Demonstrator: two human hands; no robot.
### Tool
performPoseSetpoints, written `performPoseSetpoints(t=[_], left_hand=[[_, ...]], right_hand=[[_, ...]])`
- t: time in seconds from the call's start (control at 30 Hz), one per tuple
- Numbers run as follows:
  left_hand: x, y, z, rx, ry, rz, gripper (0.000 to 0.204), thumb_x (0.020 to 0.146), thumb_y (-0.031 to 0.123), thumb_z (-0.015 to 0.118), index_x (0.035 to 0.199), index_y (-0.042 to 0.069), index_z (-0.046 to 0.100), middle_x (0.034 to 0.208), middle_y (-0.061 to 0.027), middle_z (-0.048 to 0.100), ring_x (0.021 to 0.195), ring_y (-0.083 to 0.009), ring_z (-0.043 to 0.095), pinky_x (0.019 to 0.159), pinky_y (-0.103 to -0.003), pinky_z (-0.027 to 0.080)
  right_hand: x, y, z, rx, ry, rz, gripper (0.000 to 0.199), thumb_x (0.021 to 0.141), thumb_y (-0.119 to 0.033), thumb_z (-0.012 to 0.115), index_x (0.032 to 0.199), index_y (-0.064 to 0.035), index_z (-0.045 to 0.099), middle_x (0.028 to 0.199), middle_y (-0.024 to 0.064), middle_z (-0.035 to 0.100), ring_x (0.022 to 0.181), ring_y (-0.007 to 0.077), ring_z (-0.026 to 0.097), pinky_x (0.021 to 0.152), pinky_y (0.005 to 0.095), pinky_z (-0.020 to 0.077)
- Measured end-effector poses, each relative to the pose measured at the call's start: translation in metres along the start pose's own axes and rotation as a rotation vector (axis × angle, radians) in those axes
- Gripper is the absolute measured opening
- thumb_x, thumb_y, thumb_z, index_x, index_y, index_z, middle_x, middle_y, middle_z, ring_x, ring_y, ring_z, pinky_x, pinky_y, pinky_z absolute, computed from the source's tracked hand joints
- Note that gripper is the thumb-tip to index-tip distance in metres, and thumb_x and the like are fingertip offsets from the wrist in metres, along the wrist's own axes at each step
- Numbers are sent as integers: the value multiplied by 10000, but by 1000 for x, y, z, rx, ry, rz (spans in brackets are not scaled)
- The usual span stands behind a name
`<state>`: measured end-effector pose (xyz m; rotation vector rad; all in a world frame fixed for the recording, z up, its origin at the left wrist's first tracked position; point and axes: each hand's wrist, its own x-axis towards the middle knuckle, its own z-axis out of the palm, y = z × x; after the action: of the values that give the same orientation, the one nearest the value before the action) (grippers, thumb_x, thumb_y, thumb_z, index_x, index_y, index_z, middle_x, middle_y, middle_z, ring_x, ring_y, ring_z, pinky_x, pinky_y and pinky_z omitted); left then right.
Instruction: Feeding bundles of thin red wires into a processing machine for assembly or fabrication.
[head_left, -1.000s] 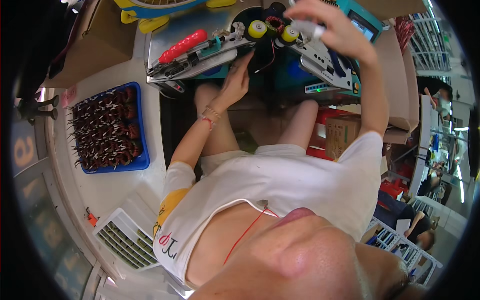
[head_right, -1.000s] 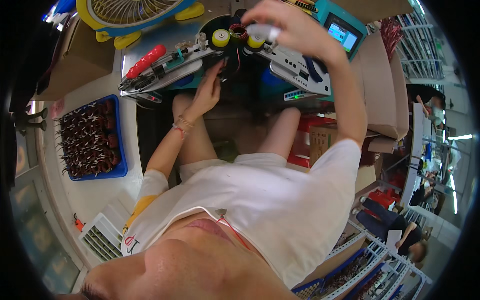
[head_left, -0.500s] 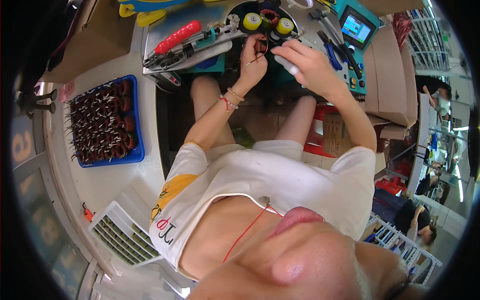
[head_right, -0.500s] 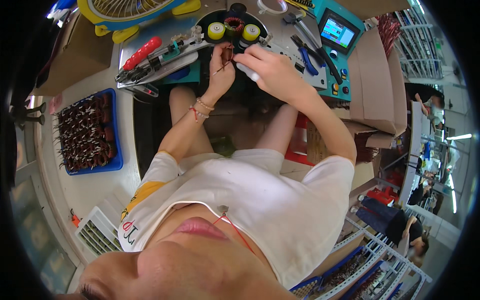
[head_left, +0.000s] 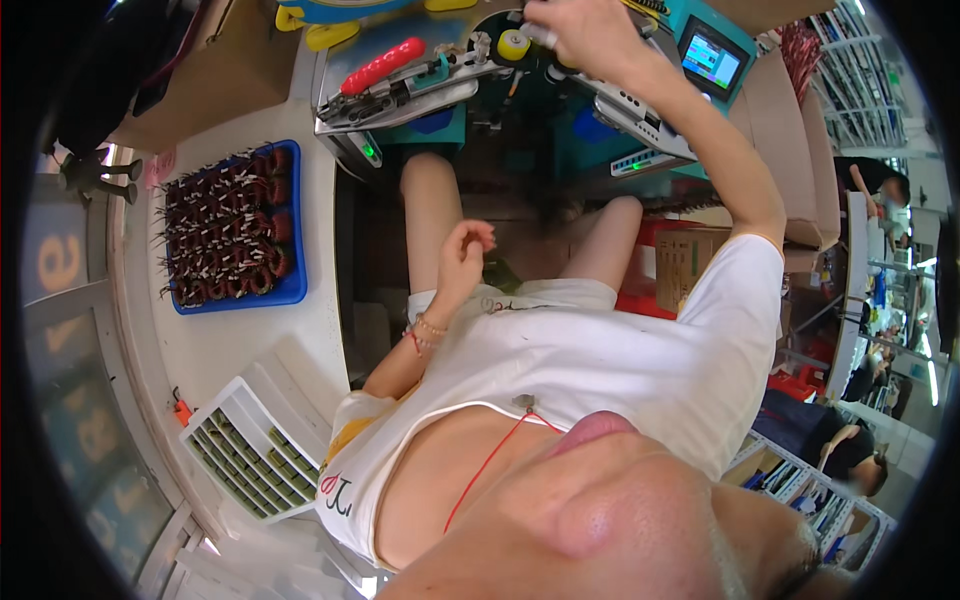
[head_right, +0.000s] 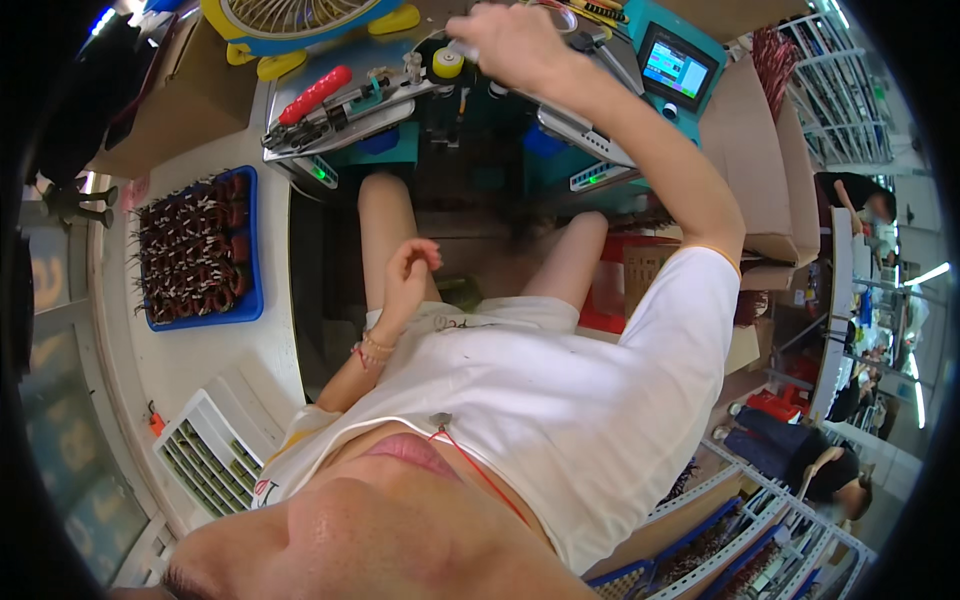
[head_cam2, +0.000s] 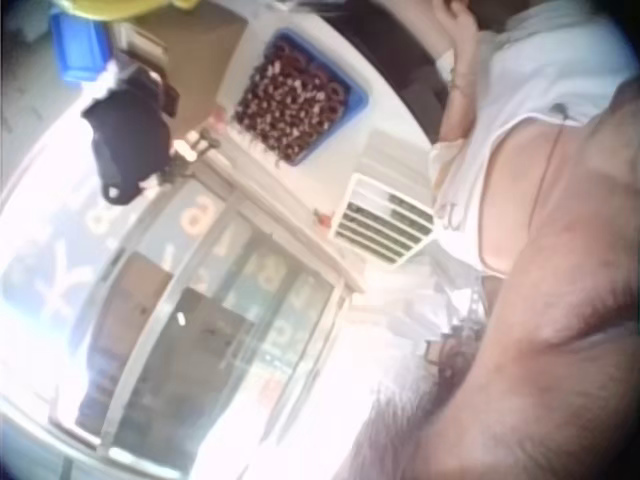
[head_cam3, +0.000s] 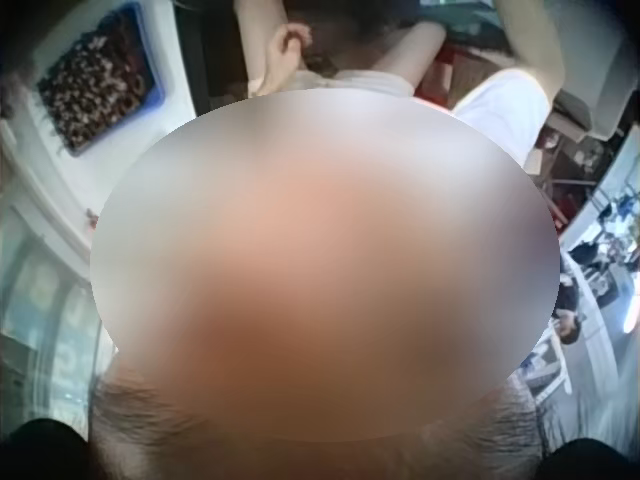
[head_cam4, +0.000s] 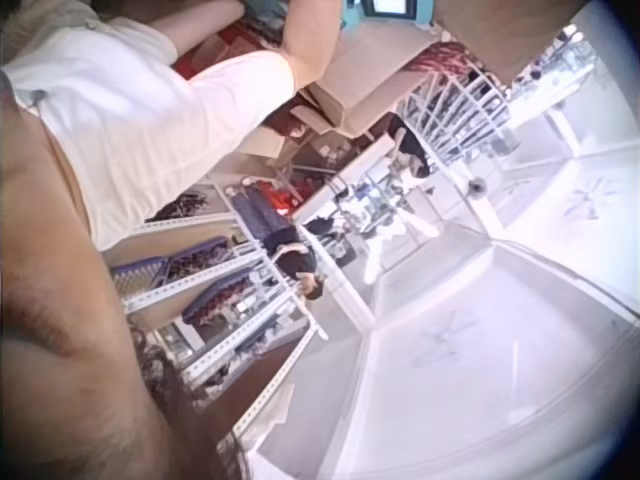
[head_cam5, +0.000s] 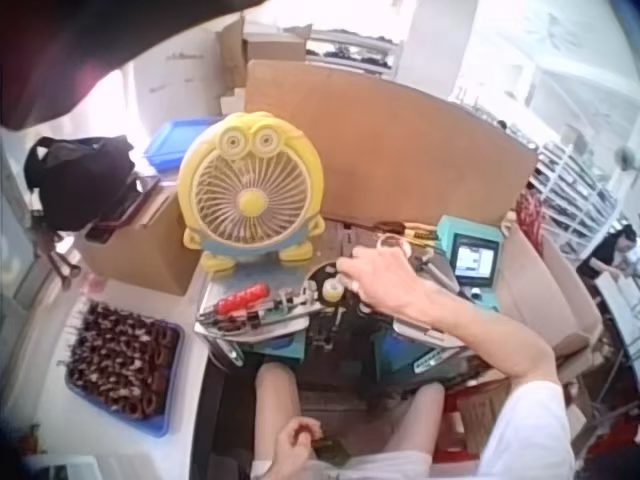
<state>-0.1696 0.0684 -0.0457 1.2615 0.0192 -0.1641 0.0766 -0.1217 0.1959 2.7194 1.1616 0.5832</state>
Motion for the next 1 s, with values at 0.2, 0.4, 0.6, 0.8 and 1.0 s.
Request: performPoseSetpoints(t=[0.2,0.4,0.6,0.8,1.0], left_hand=[[-22,14,-34,43,74,-63,289,887,-124,386,1037,-5,602,907,-36,603,852,-105,581,826,-251,503],[-12,20,-34,22,116,-74,270,882,-117,402,1017,-5,607,905,-40,616,826,-110,590,809,-244,496],[-11,28,-19,40,40,-53,288,864,-127,399,1025,-2,604,891,-37,607,831,-107,585,812,-240,496],[-16,23,-12,28,87,-87,288,861,-120,388,1012,-3,604,877,-39,601,822,-109,581,804,-248,494],[-16,31,1,152,53,-87,285,859,-114,389,1009,-4,605,882,-45,605,823,-109,581,790,-250,493]], right_hand=[[33,38,-20,587,-281,214,351,854,-362,698,1041,-65,682,970,132,625,934,299,630,802,405,492],[65,86,21,809,-770,207,420,850,-302,720,1192,-62,674,1049,87,690,905,210,631,764,343,524],[26,9,-88,452,-202,164,253,863,-218,645,1061,-65,684,1009,163,686,926,315,666,809,379,522],[-97,-72,33,865,-374,395,590,889,-103,615,1434,-73,390,1116,204,651,926,367,649,856,388,500],[-78,-84,130,978,154,611,785,905,-118,627,1513,-21,140,1340,299,523,1035,445,593,906,447,484]])
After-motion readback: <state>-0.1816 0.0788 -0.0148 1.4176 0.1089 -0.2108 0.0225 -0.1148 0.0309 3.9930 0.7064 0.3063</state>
